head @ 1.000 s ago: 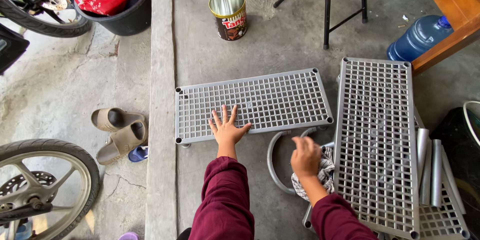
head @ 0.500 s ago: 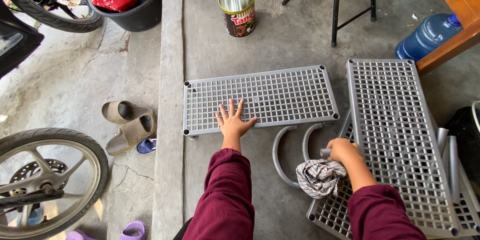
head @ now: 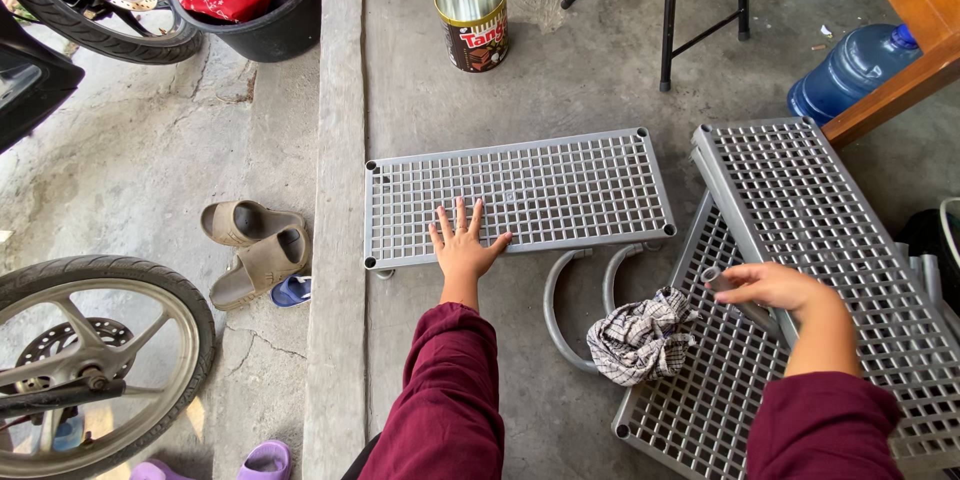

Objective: The person assembles a metal grid table by inserting cylindrical legs into the grid panels. They handle the grid panels and legs, aligning and fitting them together.

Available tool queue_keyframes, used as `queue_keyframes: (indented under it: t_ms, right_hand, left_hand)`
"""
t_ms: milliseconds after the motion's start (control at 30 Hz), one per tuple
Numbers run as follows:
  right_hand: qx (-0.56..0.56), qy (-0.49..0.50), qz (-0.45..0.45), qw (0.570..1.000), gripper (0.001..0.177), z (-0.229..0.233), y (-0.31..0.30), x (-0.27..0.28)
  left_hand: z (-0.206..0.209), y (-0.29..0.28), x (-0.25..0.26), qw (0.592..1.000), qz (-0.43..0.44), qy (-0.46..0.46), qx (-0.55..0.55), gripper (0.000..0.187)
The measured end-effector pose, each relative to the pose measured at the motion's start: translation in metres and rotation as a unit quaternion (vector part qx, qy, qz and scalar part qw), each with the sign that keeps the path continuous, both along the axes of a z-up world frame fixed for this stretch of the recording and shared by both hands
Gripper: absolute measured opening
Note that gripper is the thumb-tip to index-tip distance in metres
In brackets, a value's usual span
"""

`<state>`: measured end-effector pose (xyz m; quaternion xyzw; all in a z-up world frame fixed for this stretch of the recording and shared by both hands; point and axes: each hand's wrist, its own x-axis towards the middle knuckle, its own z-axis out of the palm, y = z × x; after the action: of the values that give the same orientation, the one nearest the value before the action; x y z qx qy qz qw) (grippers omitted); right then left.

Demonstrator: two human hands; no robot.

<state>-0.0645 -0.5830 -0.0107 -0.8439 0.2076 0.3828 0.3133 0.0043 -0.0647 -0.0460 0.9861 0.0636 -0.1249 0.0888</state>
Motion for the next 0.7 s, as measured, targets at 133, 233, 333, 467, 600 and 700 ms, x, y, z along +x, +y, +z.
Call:
queue_keyframes:
  t_ms: [133,233,333,467,600,700]
  right_hand:
    - [0.312,-0.141,-0.18,0.922,0.041,0.046,-0.013,-0.009]
    - [0.329,-0.206,-0.329,0.861,0.038,0.049,-0.008,-0.013]
    - [0.306,-0.247,-0.384,0.835,0.035,0.034,0.018,0.001]
    - [0.221,-0.295,-0.361,0.857,0.032,0.022,0.093,0.03]
    - [0.318,-0.394,-0.283,0.815,0.036,0.035,0.184,0.054]
    - [0.343,-0.446,-0.227,0.795,0.052,0.05,0.215,0.056]
  left_hand:
    - [0.001,0.001,0.002,1.0,-0.003,0.008,-0.001,0.1]
    - [0.004,0.0,0.003,1.0,0.006,0.022,-0.014,0.102]
    - [0.014,-0.011,0.018,0.994,0.051,0.064,-0.07,0.105]
    - [0.014,-0.07,0.029,0.98,-0.027,0.059,-0.19,0.102]
    - [-0.014,-0.144,0.001,0.823,-0.122,0.066,-0.551,0.085]
    - [-0.037,-0.162,0.002,0.752,-0.069,0.053,-0.653,0.046]
